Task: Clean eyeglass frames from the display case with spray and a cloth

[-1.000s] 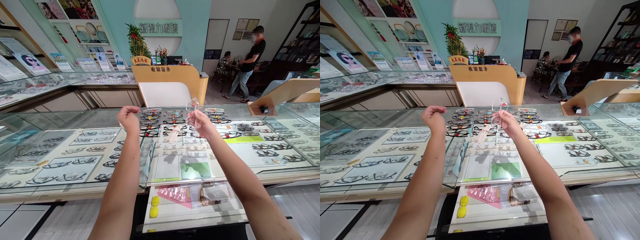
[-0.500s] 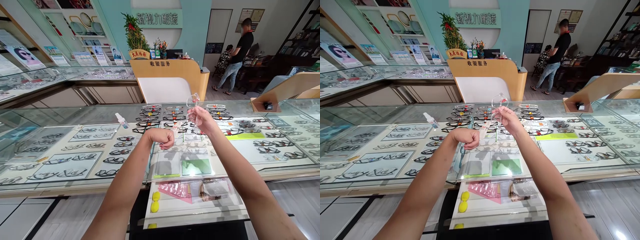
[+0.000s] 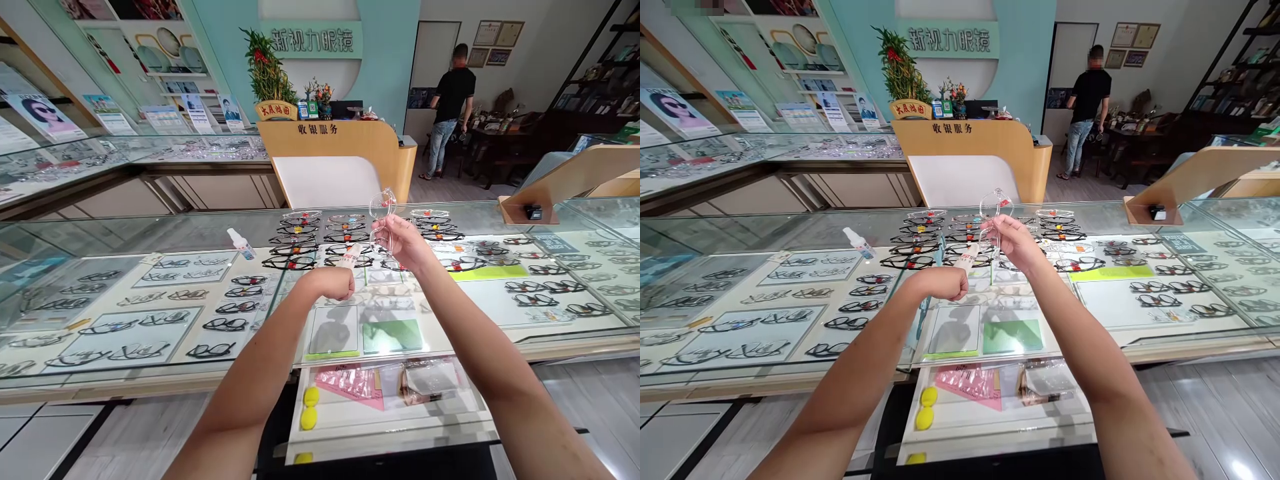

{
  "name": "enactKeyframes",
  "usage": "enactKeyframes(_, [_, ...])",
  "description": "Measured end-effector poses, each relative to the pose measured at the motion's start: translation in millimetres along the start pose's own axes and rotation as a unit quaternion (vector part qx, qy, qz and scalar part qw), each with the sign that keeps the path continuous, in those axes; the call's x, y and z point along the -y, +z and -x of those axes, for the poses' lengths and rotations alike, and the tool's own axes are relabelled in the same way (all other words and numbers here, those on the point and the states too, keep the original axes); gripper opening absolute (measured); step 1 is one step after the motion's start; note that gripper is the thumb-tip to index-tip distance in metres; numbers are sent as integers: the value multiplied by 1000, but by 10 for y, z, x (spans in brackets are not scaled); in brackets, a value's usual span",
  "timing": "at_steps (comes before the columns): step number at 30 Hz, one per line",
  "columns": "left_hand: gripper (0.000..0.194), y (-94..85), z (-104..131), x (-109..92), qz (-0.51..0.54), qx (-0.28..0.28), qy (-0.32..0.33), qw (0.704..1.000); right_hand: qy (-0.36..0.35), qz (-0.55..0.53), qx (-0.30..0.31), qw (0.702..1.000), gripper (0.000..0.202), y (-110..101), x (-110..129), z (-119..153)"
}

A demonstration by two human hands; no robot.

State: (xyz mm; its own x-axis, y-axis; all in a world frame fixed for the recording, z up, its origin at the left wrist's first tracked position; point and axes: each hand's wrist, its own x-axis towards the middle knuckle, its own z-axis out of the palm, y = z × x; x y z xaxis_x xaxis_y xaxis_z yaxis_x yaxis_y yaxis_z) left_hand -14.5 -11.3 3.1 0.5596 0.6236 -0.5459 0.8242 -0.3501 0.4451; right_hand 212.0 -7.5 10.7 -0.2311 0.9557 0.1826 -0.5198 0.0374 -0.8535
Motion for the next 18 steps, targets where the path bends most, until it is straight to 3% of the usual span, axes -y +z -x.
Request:
enactKeyframes(2, [11, 9, -14, -45, 7, -81, 26, 996, 1, -2, 1, 1000, 44, -6, -3, -1])
enactKeyframes(4, [13, 20, -36, -96, 6, -215, 56, 975, 0, -1, 0, 1000, 43, -9, -4, 0])
enactKeyframes(7, [11, 62, -107, -150, -8, -410, 46, 911, -4, 3, -1, 1000, 43, -5, 0, 5])
enactKeyframes(9, [8, 99, -178, -148, -16, -484, 6, 875, -6, 5, -2, 1000, 43, 4, 5, 9])
enactKeyframes(13, [27, 129, -305, -72, -51, -507, -64, 858, -2, 6, -4, 1000, 44, 23, 13, 14])
enactKeyframes(18, [19, 119, -377, -25, -77, -492, -68, 865, -3, 14, -7, 1000, 45, 29, 18, 12])
